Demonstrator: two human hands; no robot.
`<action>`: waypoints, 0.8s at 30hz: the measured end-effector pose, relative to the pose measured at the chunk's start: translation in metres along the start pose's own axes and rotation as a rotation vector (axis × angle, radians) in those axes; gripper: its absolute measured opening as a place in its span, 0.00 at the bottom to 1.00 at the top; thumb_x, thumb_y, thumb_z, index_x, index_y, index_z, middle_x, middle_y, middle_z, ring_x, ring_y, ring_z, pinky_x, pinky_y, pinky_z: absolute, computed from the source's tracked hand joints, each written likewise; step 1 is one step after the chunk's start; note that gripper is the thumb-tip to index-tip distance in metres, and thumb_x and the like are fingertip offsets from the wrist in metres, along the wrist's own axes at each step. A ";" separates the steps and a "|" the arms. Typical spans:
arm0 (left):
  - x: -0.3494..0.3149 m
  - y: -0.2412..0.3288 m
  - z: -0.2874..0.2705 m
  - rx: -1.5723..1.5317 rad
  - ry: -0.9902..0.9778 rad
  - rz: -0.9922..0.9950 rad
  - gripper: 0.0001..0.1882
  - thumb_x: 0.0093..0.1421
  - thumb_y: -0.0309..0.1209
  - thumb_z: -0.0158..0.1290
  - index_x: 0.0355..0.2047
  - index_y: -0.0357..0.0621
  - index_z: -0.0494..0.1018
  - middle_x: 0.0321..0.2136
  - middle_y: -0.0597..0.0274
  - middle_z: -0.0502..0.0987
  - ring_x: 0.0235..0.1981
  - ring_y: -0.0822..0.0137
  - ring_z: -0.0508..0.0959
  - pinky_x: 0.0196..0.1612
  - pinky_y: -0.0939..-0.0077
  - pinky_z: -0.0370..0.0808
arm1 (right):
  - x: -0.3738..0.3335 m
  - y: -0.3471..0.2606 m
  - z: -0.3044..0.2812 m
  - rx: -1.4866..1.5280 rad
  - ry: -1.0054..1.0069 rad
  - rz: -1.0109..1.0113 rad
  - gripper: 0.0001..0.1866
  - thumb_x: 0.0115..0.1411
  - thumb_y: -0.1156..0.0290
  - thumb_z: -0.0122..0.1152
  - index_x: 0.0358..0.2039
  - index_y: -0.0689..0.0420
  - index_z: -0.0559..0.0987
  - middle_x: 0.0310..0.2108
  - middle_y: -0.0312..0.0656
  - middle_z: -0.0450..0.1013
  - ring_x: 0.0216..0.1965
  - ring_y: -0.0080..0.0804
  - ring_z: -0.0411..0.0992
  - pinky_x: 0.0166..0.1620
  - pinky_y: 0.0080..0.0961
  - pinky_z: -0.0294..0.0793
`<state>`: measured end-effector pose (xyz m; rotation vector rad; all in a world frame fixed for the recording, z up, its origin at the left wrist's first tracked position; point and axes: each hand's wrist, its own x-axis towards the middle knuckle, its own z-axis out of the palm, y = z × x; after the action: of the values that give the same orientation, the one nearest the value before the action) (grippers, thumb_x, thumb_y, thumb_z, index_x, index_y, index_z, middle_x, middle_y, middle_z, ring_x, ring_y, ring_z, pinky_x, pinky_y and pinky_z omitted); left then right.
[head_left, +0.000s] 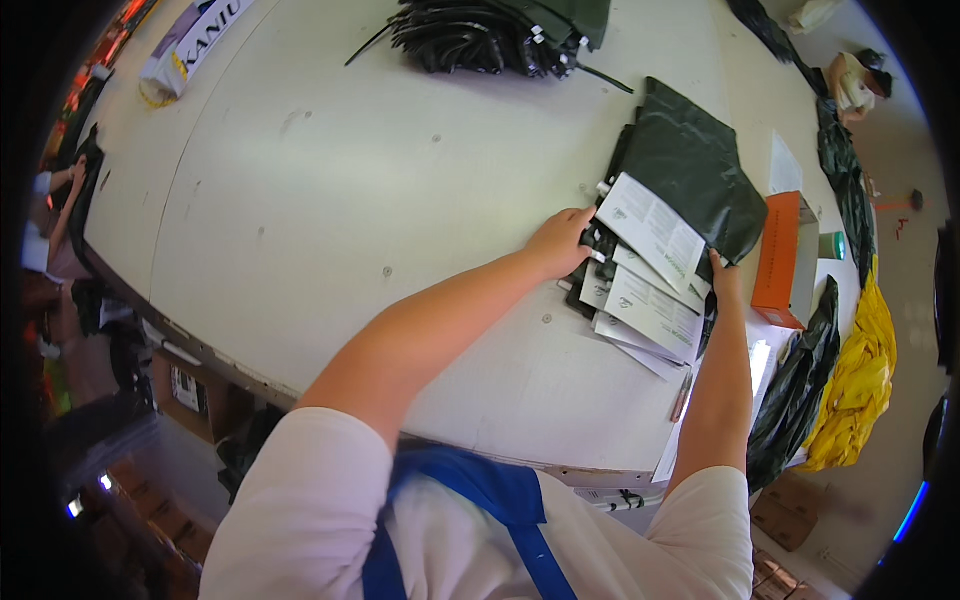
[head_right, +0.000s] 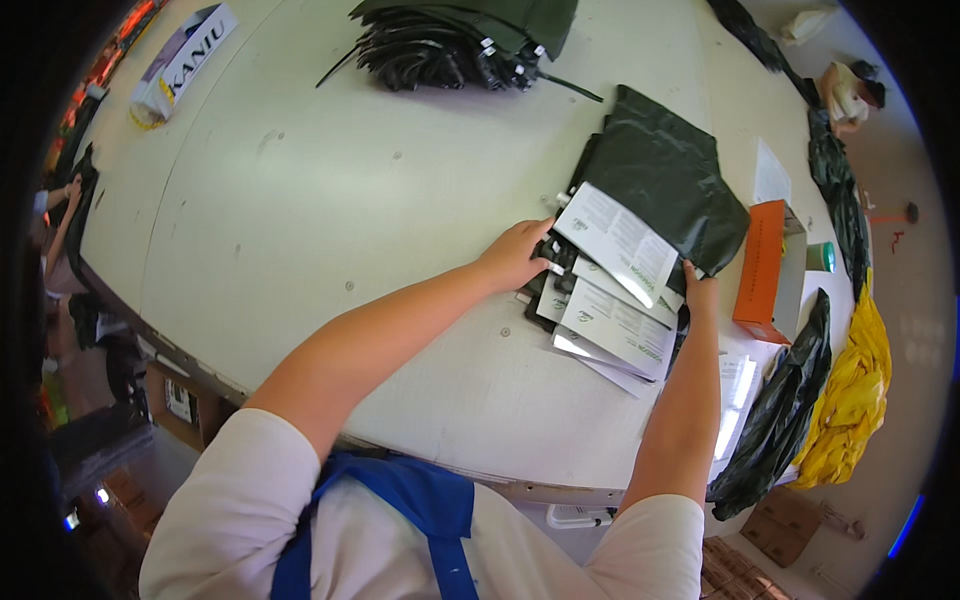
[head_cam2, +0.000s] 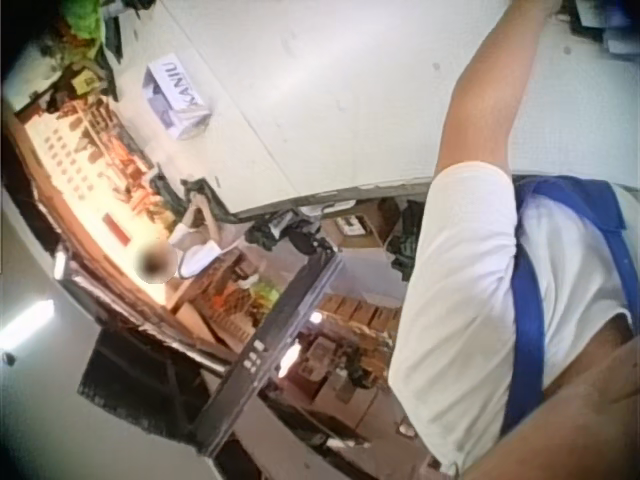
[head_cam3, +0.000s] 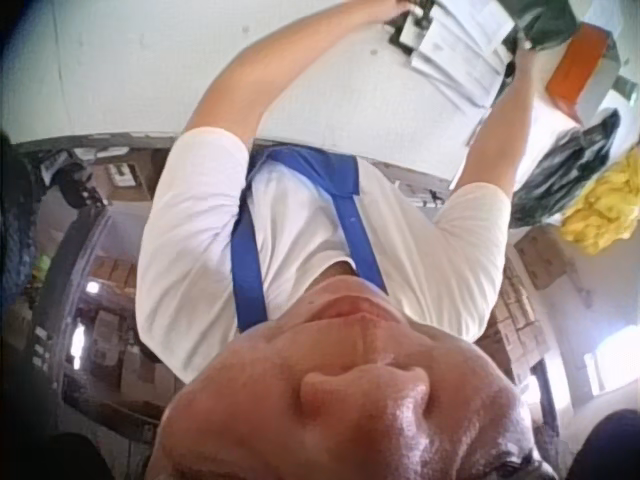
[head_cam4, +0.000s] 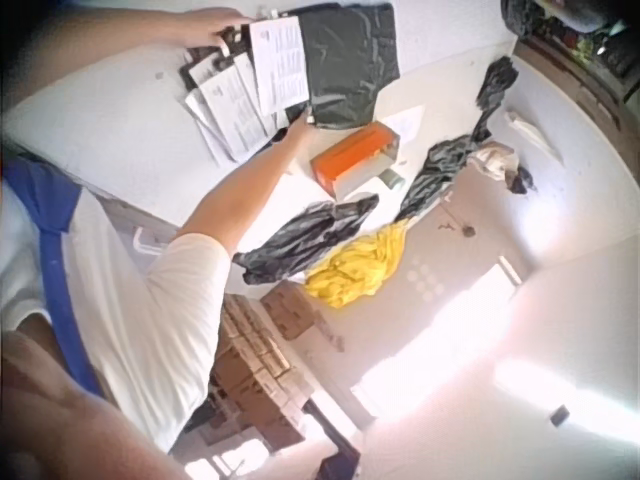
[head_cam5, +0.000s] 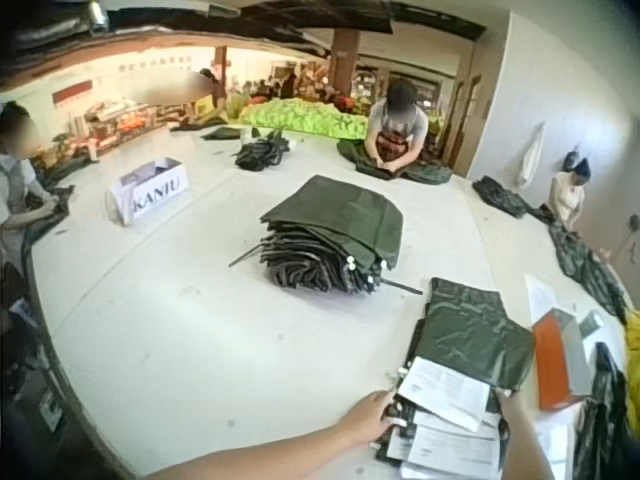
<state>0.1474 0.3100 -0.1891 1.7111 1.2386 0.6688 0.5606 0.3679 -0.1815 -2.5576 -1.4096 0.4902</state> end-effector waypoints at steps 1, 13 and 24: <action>-0.022 -0.006 -0.004 -0.020 0.037 0.030 0.34 0.57 0.28 0.53 0.63 0.42 0.53 0.57 0.46 0.61 0.57 0.52 0.64 0.59 0.64 0.64 | 0.005 0.004 0.008 -0.017 0.052 -0.002 0.42 0.49 0.39 0.62 0.40 0.74 0.75 0.38 0.67 0.73 0.43 0.57 0.74 0.46 0.42 0.71; -0.465 -0.052 -0.077 0.330 0.831 -0.313 0.23 0.51 0.23 0.53 0.49 0.45 0.67 0.50 0.52 0.66 0.51 0.50 0.66 0.55 0.57 0.62 | -0.272 -0.170 0.098 -0.002 0.129 -1.044 0.29 0.54 0.70 0.64 0.55 0.62 0.67 0.53 0.52 0.65 0.54 0.51 0.62 0.58 0.45 0.61; -0.777 -0.274 0.048 -0.021 0.837 -2.307 0.58 0.42 0.47 0.67 0.67 0.64 0.41 0.67 0.55 0.42 0.66 0.44 0.44 0.57 0.28 0.50 | -0.620 -0.369 0.277 -0.129 -0.278 -1.843 0.27 0.60 0.59 0.53 0.55 0.62 0.67 0.57 0.57 0.59 0.59 0.55 0.56 0.61 0.44 0.52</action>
<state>-0.2113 -0.4035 -0.3973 -0.8237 2.5286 -0.2151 -0.1389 0.0408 -0.2009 -0.3607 -2.9435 0.3083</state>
